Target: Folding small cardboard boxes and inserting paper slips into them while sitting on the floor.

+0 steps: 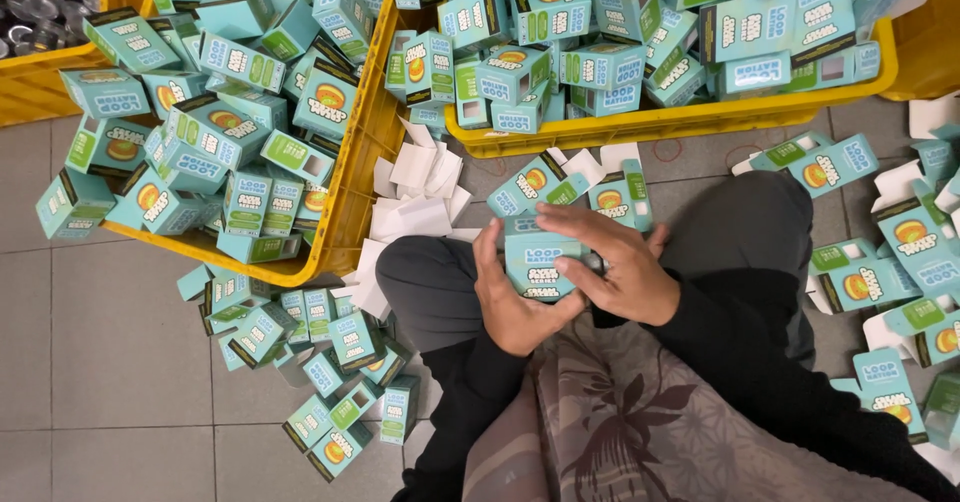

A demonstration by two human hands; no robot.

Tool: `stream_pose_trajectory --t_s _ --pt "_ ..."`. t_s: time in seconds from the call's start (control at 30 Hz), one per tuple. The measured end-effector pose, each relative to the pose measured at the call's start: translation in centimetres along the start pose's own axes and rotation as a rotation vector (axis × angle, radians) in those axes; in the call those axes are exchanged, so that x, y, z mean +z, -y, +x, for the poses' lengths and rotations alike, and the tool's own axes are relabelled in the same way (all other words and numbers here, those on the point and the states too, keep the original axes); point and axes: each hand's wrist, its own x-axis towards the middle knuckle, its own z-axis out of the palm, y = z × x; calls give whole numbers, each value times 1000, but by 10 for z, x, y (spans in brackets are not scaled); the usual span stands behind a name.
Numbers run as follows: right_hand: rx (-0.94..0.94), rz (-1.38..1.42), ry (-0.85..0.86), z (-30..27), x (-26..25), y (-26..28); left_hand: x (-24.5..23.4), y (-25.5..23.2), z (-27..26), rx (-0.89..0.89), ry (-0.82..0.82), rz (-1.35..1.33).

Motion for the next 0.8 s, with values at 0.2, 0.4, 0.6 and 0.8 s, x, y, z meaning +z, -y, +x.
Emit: stream_pose_trajectory --t_s 0.2,0.4,0.6,0.8 --pt "134 141 7 -3 -8 -10 -1 6 0 -16 40 -107" --pt "134 192 -4 0 -16 -18 1 8 -2 -22 84 -136" --pt "106 172 -11 -2 -13 -16 1 8 -4 -20 82 -155" --pt "132 168 -96 -8 -4 -25 1 4 -1 -46 82 -132"
